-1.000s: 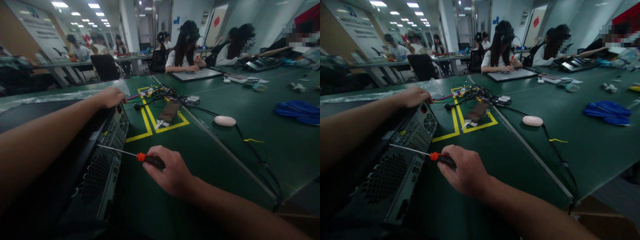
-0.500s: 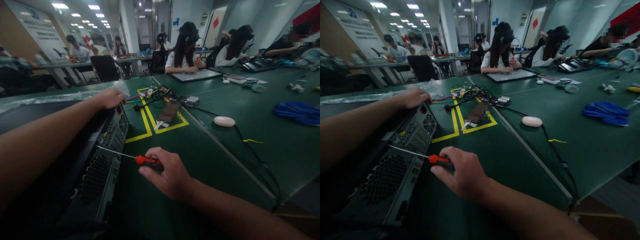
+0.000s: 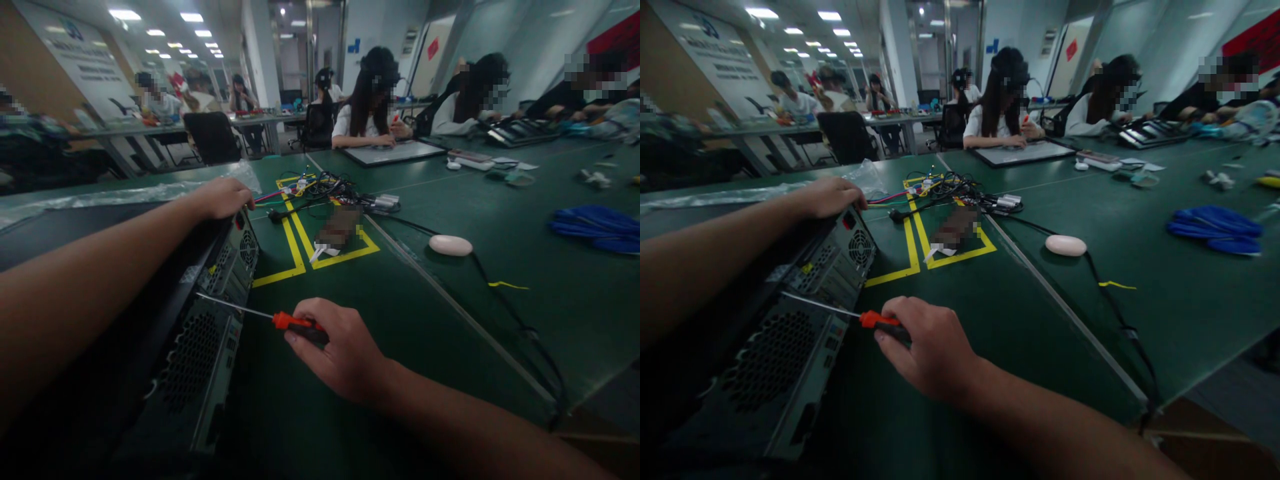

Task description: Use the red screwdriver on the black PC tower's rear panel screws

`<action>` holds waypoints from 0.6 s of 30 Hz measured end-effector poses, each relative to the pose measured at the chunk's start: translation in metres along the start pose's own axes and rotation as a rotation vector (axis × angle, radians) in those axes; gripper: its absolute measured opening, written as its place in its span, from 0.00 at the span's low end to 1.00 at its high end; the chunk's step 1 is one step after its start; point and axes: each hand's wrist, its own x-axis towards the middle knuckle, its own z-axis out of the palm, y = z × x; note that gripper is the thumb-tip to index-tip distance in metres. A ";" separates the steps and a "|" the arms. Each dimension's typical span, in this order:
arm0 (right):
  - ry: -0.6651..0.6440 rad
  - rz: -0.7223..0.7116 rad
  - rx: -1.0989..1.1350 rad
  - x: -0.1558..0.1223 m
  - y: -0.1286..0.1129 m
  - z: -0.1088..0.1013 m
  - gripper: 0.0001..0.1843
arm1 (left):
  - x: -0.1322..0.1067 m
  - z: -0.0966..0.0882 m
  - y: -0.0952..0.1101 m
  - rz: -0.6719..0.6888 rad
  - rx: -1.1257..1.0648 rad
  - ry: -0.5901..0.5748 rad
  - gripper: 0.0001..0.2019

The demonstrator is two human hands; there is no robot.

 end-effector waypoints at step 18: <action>0.009 -0.026 -0.004 0.001 0.000 -0.001 0.05 | -0.001 0.000 0.001 0.002 -0.020 0.010 0.25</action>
